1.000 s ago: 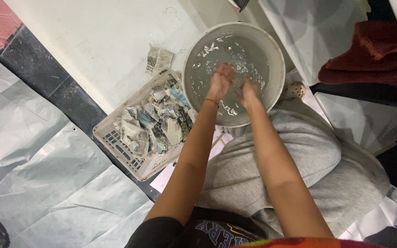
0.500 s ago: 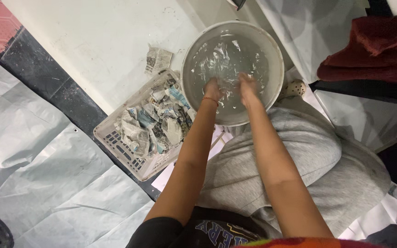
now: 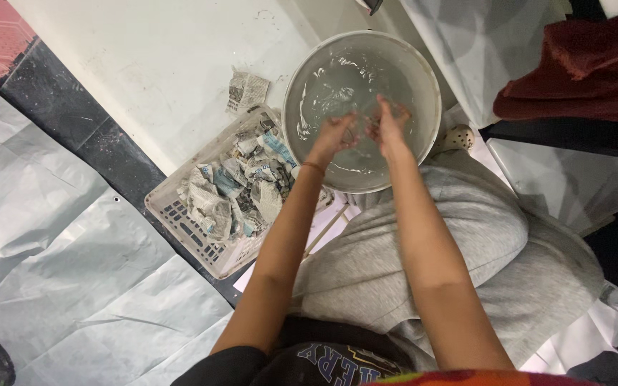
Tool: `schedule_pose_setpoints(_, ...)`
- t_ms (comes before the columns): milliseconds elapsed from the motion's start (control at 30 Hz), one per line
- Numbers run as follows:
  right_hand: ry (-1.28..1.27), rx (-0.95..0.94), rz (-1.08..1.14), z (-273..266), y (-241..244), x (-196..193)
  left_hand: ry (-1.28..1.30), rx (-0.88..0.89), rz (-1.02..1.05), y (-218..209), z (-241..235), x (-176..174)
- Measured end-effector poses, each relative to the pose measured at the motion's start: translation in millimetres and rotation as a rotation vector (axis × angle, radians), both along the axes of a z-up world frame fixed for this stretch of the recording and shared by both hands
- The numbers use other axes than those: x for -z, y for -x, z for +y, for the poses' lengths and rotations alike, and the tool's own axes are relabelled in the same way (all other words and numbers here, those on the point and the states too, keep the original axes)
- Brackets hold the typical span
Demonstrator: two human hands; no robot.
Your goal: The person unwraps small ceramic and glass items from newspaper, washes them in a bucket of water, dries them with a cloth, and places them on a shelf. The items include cups, a glass, and a small plate.
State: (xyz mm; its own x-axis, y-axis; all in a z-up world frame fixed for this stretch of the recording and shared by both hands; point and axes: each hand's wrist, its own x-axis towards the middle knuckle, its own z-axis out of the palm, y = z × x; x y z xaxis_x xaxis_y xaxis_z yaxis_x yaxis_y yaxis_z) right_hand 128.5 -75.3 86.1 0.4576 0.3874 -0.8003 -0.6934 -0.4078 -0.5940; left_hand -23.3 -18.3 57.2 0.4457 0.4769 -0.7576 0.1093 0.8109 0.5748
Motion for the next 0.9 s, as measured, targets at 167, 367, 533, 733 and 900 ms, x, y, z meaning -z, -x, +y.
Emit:
schedule_pose_setpoints(167,-0.060,-0.364,0.134,-3.3,-5.0,-19.9,0.119,0.203,-0.317,18.7,11.0,-83.8)
schedule_pose_setpoints(367,0.128,-0.580,-0.226,-3.7,11.3,-47.2,0.223,0.141,-0.328,28.3,-10.7,-124.5)
schedule_pose_setpoints(533,0.061,-0.978,-1.326,-37.2,35.6,-116.3,0.171,0.144,-0.152,37.9,-44.1,-109.8)
schedule_pose_setpoints(733,0.080,-0.736,-1.366,-59.5,34.3,-292.5,-0.619,0.243,-0.249,43.2,-66.6,-94.5)
schedule_pose_setpoints(900,0.082,-0.490,-1.987,-80.2,-9.0,-404.5,-0.867,0.199,-0.186,33.0,-57.3,-128.6)
